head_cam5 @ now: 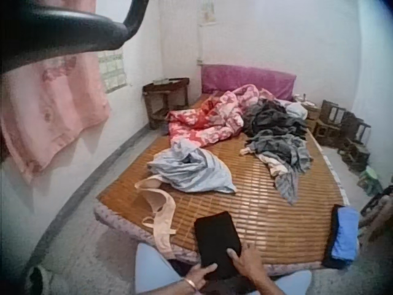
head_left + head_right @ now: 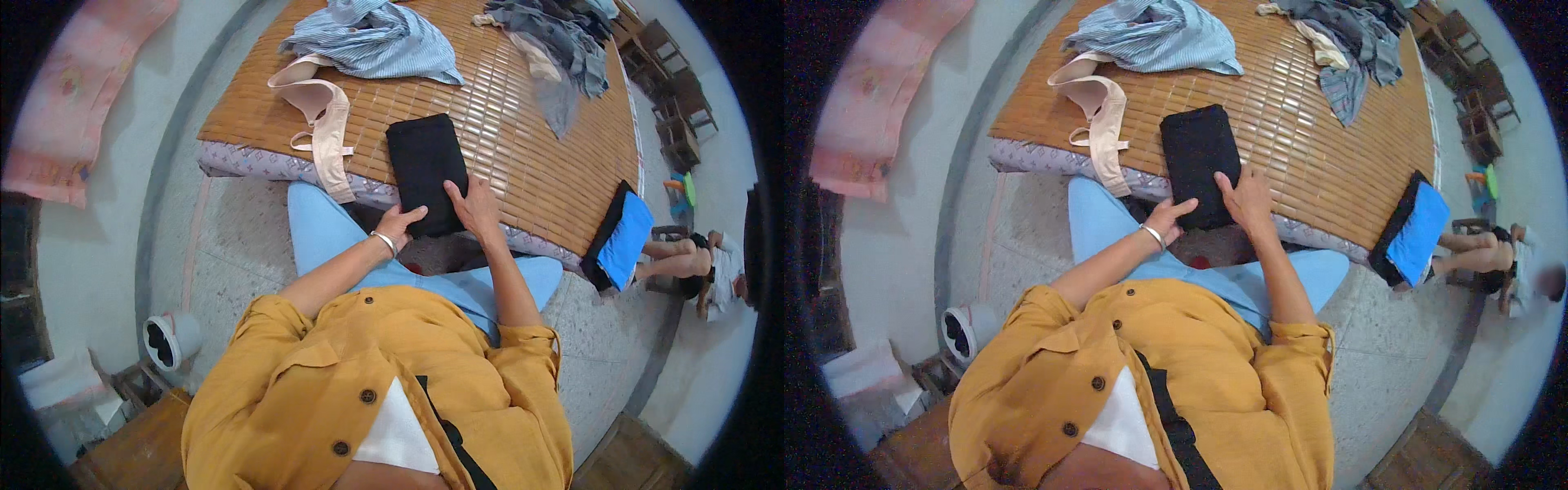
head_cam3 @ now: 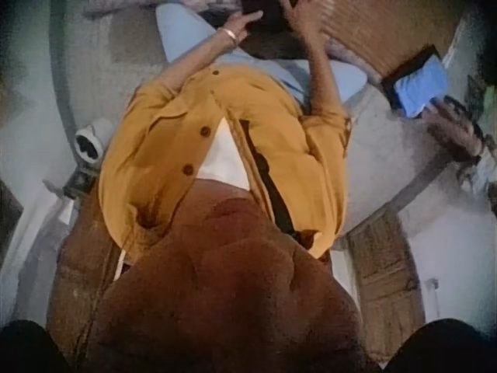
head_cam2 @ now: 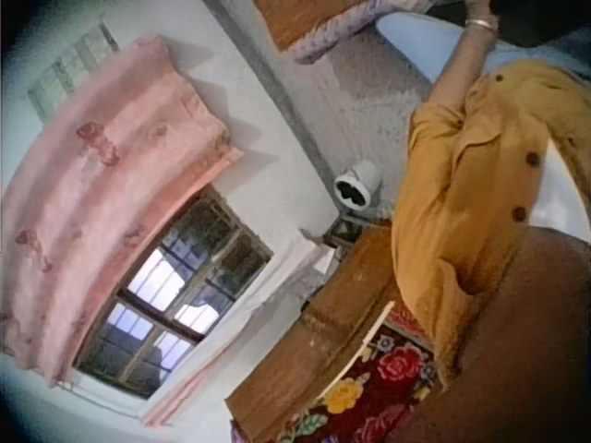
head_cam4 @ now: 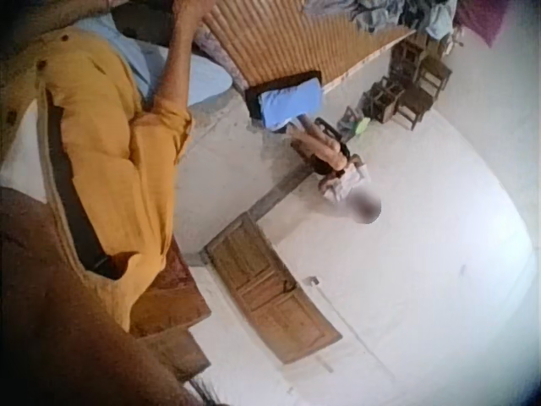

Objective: The person folds a black garment, a beige bra, and a striped shirt on a bamboo mat, placing each item into a neat stack. The person then picks up a pair of light-colored underwear and begins to fold it.

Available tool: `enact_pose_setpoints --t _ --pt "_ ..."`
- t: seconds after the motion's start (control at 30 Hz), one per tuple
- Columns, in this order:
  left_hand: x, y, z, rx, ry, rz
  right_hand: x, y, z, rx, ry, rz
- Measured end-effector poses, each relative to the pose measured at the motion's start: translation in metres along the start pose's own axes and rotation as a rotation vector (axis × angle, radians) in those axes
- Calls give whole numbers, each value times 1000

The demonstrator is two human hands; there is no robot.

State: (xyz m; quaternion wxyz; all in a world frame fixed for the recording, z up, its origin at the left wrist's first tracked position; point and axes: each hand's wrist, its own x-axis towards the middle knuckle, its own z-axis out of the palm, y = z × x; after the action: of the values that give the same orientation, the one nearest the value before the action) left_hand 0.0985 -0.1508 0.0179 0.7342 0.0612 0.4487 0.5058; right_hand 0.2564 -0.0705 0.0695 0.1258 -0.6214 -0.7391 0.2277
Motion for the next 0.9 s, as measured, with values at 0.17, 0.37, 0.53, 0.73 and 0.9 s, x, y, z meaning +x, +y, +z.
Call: enact_pose_setpoints --t 0.17,0.37,0.53,0.73,0.9 --pt "-15 15 4 -44 -21 -68 5 23 -1 340 -61 20" --pt "-37 28 -37 -47 17 -186 -17 3 10 1252 -341 380" --pt "-67 44 -22 -275 -132 -46 -31 -25 6 1646 -621 495" --pt "-88 38 -9 -365 -367 21 -27 -35 29 1687 -450 425" --pt "-84 30 -6 -341 -319 -18 -34 -34 22 1581 -244 277"
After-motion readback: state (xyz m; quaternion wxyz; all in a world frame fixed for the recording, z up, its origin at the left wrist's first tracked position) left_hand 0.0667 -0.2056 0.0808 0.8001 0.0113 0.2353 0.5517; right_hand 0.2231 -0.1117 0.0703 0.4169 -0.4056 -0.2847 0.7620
